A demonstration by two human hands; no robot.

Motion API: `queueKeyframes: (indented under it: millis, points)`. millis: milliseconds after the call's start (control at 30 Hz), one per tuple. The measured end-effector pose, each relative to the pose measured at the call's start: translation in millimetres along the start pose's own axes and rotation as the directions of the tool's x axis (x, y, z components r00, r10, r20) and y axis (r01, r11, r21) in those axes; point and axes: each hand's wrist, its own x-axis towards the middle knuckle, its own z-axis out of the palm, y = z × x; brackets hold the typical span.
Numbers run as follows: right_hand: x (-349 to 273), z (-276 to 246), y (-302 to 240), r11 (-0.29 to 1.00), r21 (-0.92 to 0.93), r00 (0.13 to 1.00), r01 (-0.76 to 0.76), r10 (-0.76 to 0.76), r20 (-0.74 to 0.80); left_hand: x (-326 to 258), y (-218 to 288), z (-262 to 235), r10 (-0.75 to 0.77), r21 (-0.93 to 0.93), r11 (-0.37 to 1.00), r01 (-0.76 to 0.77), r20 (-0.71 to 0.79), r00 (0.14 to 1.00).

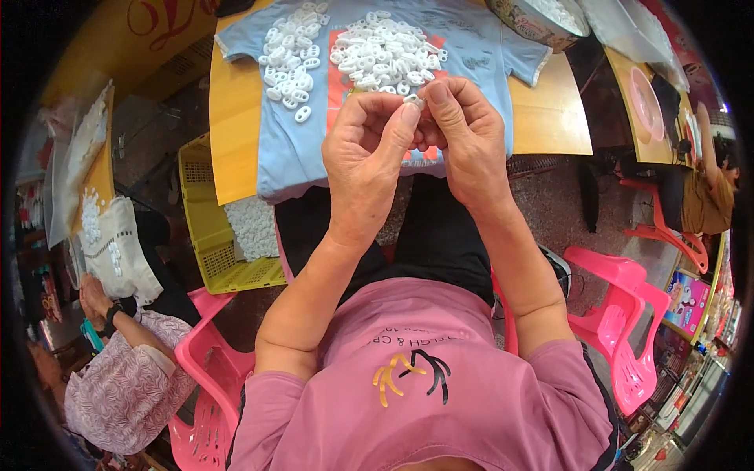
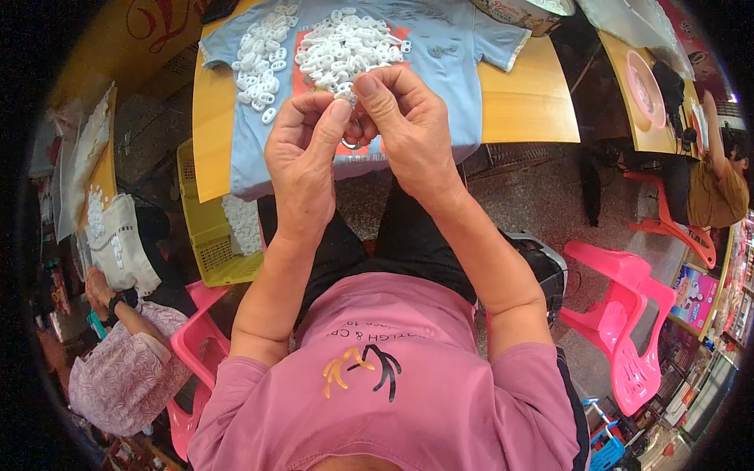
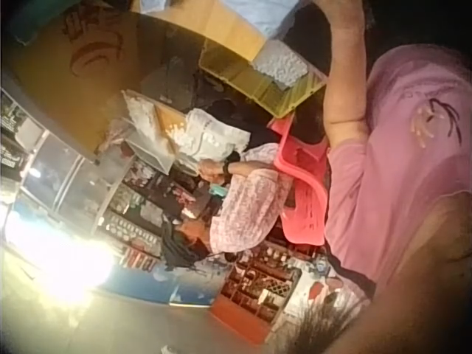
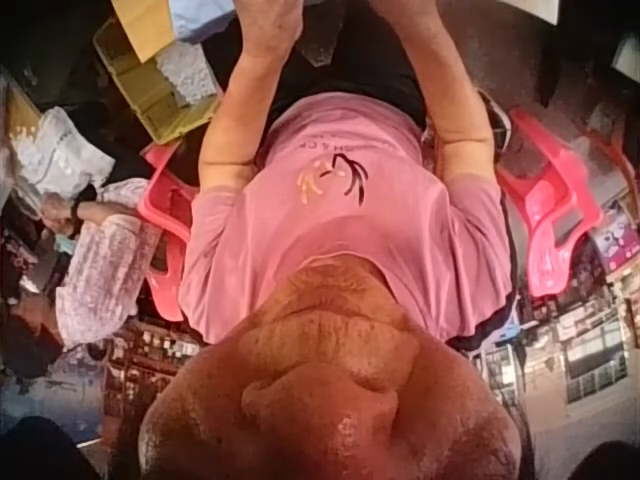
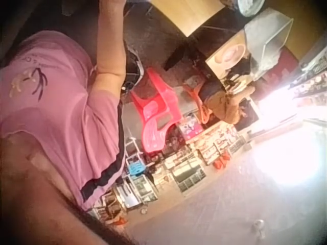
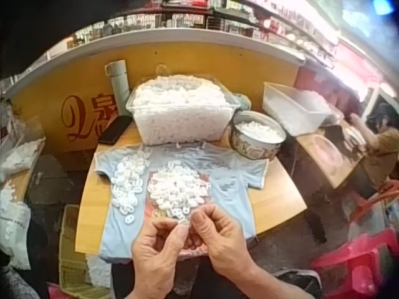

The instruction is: Manually inspecting and sorting small white plastic toggles or clips on a table over a t-shirt.

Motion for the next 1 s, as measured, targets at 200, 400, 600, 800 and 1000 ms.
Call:
queueKeyframes:
  millis: [200,400,600,800,1000]
  points:
    - [-0.3,1.5,0.0,0.997,-0.068,1.000,0.029,-0.028,0.003,0.3,-1.4,-1.6,0.002,0.023,1.000,-0.002,-0.017,1.000]
    - [-0.6,2.2,2.0,0.998,-0.047,0.999,0.039,-0.041,-0.029,-0.4,1.0,-0.9,0.013,0.011,1.000,-0.013,0.001,1.000]
    - [-0.9,3.5,1.3,0.998,-0.056,0.999,0.039,-0.041,-0.024,-1.2,1.5,-1.4,0.024,0.019,1.000,-0.024,0.014,1.000]
    - [-0.8,2.3,3.2,0.998,-0.048,0.999,0.035,-0.035,-0.013,-1.0,-3.3,-3.8,0.043,-0.020,0.999,-0.042,0.026,0.999]
    - [-1.8,6.6,3.1,0.991,-0.105,0.996,0.085,-0.087,-0.015,-2.3,-1.6,-1.8,0.051,0.017,0.999,-0.051,-0.017,0.999]
